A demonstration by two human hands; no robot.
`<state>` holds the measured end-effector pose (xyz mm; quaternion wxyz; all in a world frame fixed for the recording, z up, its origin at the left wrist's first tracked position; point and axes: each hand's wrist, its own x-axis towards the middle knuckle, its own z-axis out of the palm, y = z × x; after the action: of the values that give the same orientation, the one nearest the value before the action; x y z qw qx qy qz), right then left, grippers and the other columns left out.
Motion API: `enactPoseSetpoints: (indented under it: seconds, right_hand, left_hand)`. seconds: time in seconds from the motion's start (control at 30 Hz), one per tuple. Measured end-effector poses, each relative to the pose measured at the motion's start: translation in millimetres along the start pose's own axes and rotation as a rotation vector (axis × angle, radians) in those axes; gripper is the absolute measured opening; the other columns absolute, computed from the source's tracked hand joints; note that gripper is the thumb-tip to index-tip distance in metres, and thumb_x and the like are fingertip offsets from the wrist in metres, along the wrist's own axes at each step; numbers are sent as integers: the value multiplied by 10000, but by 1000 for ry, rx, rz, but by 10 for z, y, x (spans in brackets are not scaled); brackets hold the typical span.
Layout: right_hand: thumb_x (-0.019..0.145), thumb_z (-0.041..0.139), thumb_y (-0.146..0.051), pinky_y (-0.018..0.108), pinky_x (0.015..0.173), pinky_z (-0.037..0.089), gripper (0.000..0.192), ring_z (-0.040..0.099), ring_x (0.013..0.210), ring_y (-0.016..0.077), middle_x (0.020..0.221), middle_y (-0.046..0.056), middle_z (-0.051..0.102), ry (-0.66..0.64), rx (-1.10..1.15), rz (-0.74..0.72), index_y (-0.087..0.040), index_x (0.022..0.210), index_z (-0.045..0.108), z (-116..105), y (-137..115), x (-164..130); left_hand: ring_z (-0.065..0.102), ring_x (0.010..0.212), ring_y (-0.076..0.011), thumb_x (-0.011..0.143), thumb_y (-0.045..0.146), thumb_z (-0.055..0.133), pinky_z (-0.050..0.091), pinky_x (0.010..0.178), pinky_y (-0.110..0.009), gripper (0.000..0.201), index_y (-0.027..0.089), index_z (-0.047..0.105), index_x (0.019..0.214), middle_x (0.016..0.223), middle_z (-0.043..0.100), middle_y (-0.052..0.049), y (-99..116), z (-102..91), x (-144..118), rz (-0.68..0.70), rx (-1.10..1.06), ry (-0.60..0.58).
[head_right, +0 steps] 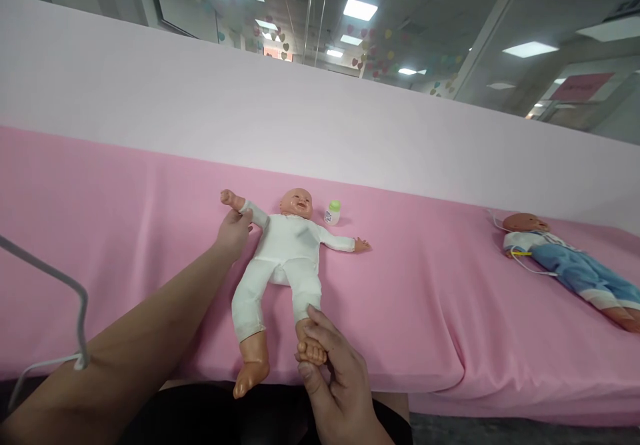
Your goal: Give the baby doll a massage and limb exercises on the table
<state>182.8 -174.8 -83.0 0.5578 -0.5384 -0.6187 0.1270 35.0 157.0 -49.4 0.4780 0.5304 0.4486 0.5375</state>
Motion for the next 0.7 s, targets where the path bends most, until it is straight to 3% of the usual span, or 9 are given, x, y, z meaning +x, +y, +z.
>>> enactPoseSetpoints:
  seconds: [0.13, 0.23, 0.3, 0.43, 0.7]
  right_hand:
    - [1002, 663, -335, 561, 1005, 624, 368, 640, 1339, 371, 1512, 154, 611, 56, 29, -4, -273, 1364, 657, -55, -65, 250]
    - [996, 674, -373, 575, 986, 633, 368, 652, 1320, 380, 1520, 151, 604, 109, 48, -13, -270, 1349, 670, -73, -55, 469]
    - [995, 677, -377, 563, 990, 634, 372, 638, 1339, 373, 1525, 142, 601, 118, 27, -5, -270, 1351, 671, -66, -18, 618]
    - [991, 679, -376, 504, 989, 638, 363, 591, 1398, 350, 1532, 115, 599, 45, -83, -11, -279, 1340, 686, -13, 105, 893]
    - [1004, 645, -373, 518, 1049, 592, 337, 517, 1466, 344, 1473, 137, 646, 31, -95, -58, -251, 1316, 686, 76, 265, 1107]
  left_hand:
    - [665, 1230, -340, 972, 376, 597, 496, 1073, -485, 394, 222, 642, 1332, 1314, 721, -132, 39, 88, -173, 356, 496, -163]
    - [478, 1470, -351, 971, 346, 578, 367, 1213, -498, 546, 219, 560, 1502, 1585, 534, -143, 70, 162, -269, 520, 749, -281]
    - [380, 1540, -356, 985, 382, 565, 302, 1256, -513, 598, 222, 513, 1559, 1665, 432, -133, 74, 192, -300, 566, 851, -360]
    - [306, 1578, -368, 1009, 435, 528, 241, 1273, -556, 587, 249, 515, 1566, 1696, 381, -116, 46, 193, -295, 630, 963, -481]
    - [320, 1570, -379, 1039, 457, 474, 266, 1257, -557, 598, 206, 492, 1581, 1686, 382, -172, 21, 175, -307, 631, 1041, -486]
